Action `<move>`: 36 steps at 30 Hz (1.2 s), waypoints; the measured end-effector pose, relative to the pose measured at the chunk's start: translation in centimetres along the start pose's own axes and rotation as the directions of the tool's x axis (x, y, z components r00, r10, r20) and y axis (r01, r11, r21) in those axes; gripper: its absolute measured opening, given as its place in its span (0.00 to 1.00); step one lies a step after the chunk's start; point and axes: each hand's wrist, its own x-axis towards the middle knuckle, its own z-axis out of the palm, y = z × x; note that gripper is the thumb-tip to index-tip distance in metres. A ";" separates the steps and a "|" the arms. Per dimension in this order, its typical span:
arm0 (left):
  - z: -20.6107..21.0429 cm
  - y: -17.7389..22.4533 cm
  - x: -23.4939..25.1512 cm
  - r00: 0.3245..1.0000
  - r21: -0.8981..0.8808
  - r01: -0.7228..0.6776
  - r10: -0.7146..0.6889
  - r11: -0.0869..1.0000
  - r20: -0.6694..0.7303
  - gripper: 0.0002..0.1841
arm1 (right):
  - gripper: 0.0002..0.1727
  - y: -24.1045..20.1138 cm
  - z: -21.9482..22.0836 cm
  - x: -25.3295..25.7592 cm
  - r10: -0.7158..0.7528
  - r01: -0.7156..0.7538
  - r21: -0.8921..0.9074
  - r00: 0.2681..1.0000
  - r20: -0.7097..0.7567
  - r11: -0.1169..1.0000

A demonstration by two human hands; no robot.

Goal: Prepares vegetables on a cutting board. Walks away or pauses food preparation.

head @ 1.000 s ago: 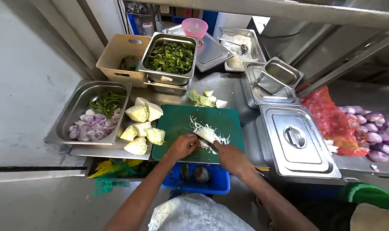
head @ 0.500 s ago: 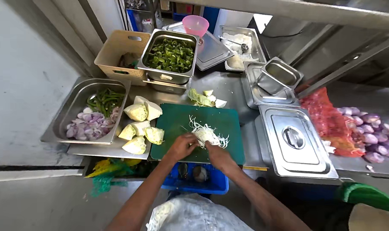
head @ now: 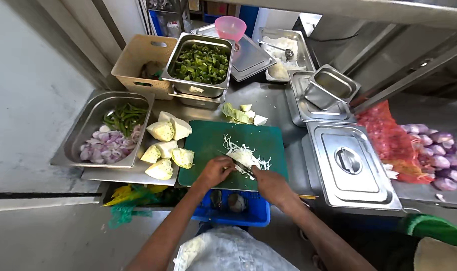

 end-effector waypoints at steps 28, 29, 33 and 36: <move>0.4 -0.7 -0.7 0.999 0.028 -0.033 0.033 0.999 -0.026 0.06 | 0.21 -1.2 5.4 5.1 -0.025 0.025 0.131 1.000 -0.006 0.991; 0.4 -0.8 -0.8 0.999 0.031 -0.044 0.045 0.999 -0.019 0.06 | 0.21 -1.1 5.3 5.0 -0.024 0.023 0.127 1.000 -0.001 0.992; 0.4 -0.6 -0.3 0.998 0.065 -0.068 0.068 0.996 0.008 0.05 | 0.22 -0.6 2.0 2.1 0.007 -0.007 0.054 1.000 0.005 0.999; 0.6 -0.7 -0.3 0.997 0.073 -0.083 0.083 0.994 0.005 0.04 | 0.21 -0.6 -0.6 -1.1 0.027 -0.027 -0.014 1.000 -0.006 1.000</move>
